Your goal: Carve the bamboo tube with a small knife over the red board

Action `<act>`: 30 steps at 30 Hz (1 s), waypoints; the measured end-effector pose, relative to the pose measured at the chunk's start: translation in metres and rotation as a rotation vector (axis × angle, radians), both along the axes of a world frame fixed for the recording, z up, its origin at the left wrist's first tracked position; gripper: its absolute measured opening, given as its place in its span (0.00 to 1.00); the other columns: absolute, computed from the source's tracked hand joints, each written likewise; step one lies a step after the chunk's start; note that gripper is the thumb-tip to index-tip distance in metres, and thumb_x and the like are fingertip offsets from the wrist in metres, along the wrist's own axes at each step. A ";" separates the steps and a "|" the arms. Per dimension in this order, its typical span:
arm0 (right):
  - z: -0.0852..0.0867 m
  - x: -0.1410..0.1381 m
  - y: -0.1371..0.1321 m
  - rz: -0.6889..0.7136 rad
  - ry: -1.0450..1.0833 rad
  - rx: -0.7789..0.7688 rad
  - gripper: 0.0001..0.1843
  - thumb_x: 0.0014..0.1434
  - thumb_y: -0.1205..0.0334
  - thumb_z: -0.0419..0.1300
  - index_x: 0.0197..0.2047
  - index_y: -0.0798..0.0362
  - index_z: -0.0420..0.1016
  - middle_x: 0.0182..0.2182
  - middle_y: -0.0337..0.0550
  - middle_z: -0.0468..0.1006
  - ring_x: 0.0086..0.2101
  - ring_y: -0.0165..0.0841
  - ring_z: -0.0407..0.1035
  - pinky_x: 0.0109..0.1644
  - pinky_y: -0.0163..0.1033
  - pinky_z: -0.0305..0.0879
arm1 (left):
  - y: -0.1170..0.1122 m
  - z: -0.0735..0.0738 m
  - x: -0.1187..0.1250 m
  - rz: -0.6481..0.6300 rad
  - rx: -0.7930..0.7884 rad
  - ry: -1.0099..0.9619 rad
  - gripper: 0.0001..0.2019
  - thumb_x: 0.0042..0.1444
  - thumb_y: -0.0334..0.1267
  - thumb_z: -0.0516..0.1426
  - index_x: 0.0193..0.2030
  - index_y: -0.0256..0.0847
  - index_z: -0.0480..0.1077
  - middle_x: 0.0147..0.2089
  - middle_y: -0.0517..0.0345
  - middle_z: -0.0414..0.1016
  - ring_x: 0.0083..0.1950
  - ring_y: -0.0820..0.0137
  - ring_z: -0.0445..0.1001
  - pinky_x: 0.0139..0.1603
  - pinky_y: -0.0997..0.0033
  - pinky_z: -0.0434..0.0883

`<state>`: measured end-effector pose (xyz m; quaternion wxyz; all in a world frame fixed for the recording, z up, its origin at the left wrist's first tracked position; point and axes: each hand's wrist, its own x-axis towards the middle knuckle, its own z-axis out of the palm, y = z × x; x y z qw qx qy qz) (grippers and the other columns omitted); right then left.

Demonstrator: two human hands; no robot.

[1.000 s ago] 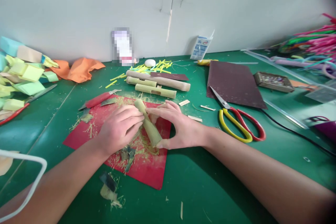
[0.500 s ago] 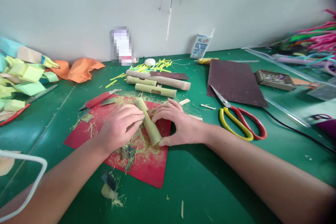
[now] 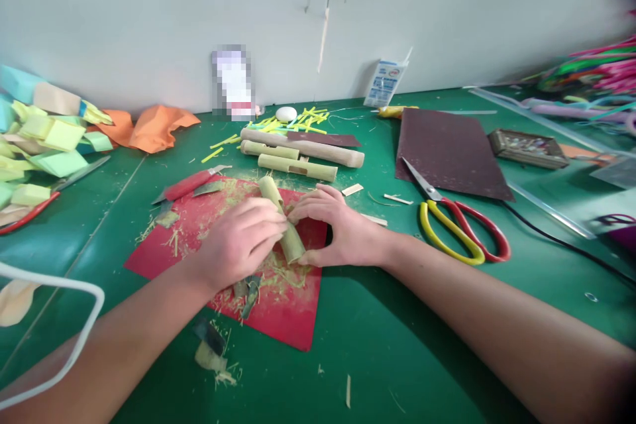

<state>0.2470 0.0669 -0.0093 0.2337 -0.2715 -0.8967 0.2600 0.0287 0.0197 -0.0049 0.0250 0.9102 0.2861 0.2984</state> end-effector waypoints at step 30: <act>0.001 0.003 -0.001 -0.044 0.034 0.025 0.45 0.45 0.58 0.67 0.64 0.45 0.53 0.48 0.43 0.72 0.50 0.42 0.60 0.60 0.52 0.51 | 0.000 -0.005 -0.006 0.110 -0.076 -0.043 0.12 0.60 0.28 0.55 0.49 0.40 0.72 0.48 0.51 0.75 0.51 0.65 0.72 0.54 0.59 0.71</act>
